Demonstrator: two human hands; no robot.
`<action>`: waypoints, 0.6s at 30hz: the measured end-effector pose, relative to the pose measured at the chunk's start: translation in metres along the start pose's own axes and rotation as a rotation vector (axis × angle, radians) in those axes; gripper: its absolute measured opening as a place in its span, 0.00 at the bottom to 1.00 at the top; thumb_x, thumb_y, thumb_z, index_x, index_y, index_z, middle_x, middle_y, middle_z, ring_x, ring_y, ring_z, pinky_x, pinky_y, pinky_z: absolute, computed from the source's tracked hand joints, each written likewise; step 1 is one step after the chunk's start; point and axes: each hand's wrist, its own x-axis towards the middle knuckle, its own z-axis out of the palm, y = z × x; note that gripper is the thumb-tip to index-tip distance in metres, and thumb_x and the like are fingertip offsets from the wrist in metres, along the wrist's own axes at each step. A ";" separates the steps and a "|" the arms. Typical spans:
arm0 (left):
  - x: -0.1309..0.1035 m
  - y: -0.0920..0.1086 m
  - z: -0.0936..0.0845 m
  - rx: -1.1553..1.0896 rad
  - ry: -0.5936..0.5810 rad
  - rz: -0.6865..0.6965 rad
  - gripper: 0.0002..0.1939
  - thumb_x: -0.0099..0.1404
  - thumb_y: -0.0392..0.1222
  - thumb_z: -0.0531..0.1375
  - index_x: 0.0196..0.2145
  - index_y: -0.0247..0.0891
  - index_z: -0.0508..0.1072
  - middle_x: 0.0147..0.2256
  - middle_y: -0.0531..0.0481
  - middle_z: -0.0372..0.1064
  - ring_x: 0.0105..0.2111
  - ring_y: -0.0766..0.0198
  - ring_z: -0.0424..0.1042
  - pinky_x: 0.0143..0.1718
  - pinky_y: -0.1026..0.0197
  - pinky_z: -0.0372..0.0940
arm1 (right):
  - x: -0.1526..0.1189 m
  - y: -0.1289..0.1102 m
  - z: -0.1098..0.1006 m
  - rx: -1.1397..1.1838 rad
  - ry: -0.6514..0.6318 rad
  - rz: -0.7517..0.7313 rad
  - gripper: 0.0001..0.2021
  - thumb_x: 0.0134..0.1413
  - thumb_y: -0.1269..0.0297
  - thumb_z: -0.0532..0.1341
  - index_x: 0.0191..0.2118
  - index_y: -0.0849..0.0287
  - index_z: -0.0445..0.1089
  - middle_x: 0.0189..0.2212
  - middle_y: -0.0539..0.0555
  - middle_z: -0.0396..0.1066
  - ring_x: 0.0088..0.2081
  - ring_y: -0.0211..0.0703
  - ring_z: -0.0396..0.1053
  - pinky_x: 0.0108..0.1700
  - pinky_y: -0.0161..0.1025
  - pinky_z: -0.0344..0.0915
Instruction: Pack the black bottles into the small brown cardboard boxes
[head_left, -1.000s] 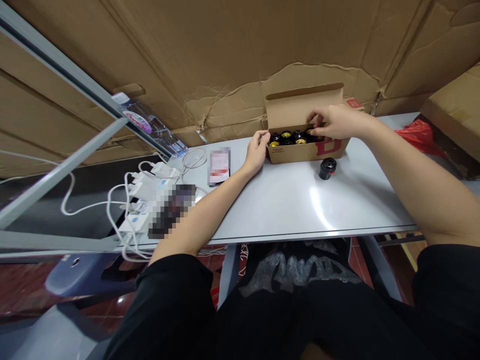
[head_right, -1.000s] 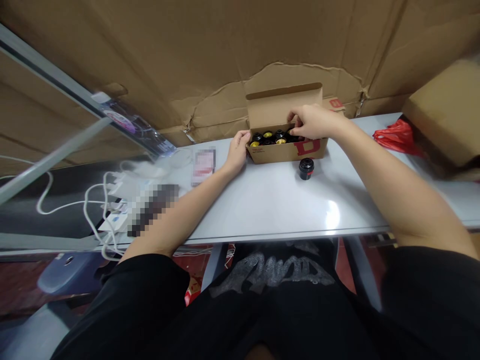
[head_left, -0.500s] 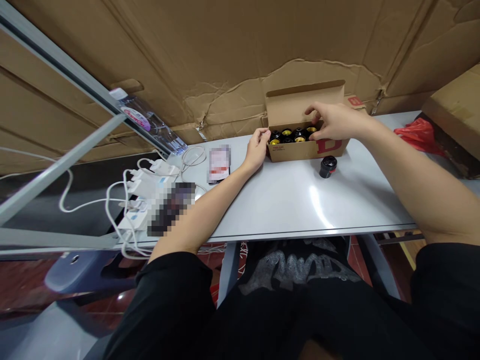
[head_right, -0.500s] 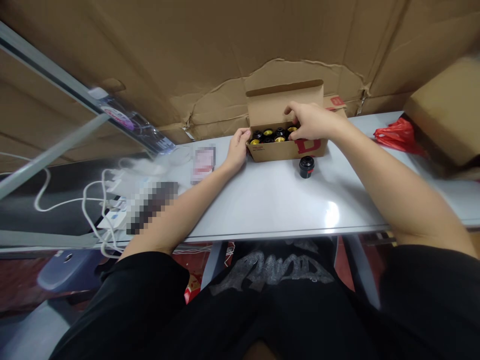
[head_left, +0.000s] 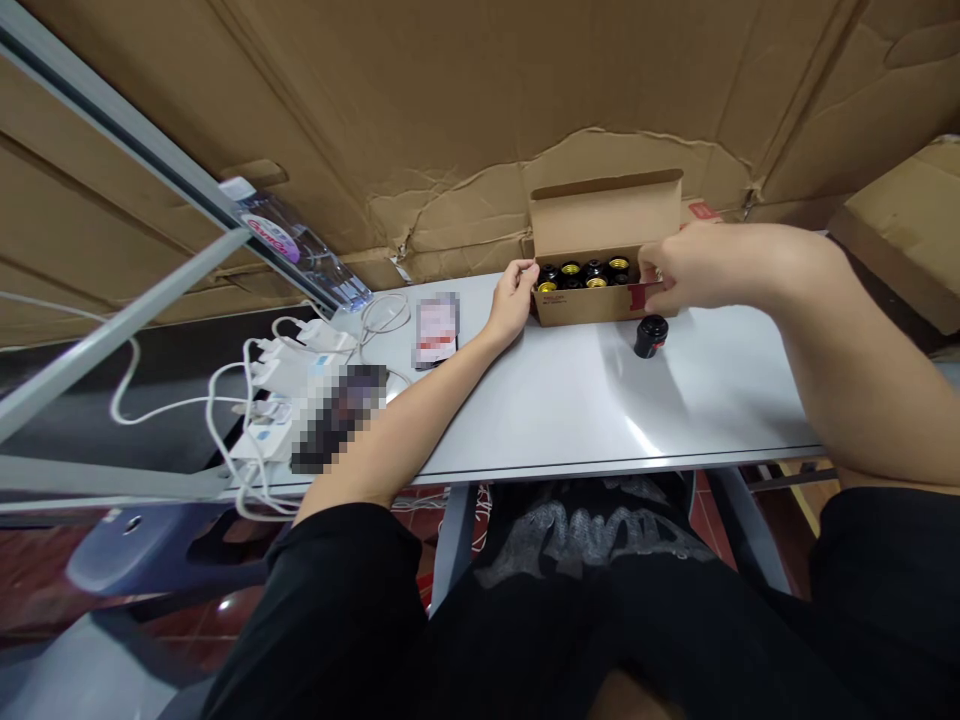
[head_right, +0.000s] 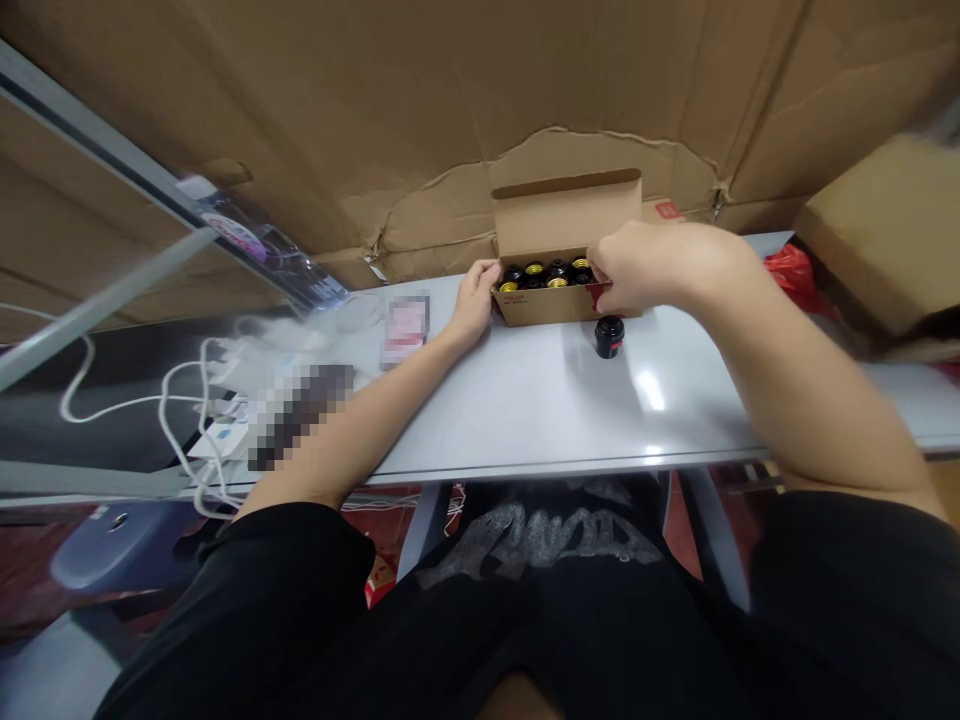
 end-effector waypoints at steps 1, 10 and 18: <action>0.000 0.001 0.001 0.002 0.009 0.007 0.40 0.77 0.88 0.65 0.51 0.44 0.82 0.44 0.45 0.80 0.47 0.52 0.77 0.51 0.51 0.75 | -0.004 -0.004 0.004 -0.066 -0.062 0.018 0.28 0.57 0.27 0.83 0.49 0.43 0.87 0.35 0.60 0.83 0.44 0.77 0.86 0.45 0.63 0.77; -0.005 0.011 -0.001 0.031 0.008 -0.071 0.37 0.78 0.85 0.65 0.52 0.46 0.80 0.44 0.45 0.82 0.45 0.53 0.78 0.45 0.54 0.76 | -0.010 -0.083 0.020 -0.131 -0.384 -0.104 0.08 0.53 0.63 0.79 0.35 0.47 0.81 0.37 0.59 0.87 0.42 0.72 0.86 0.43 0.62 0.75; -0.005 0.015 -0.001 0.017 0.020 -0.080 0.34 0.77 0.81 0.66 0.50 0.46 0.81 0.47 0.43 0.84 0.47 0.52 0.78 0.47 0.54 0.76 | 0.015 -0.057 -0.004 0.121 -0.198 -0.187 0.13 0.72 0.44 0.74 0.51 0.43 0.87 0.36 0.52 0.87 0.42 0.64 0.86 0.49 0.55 0.76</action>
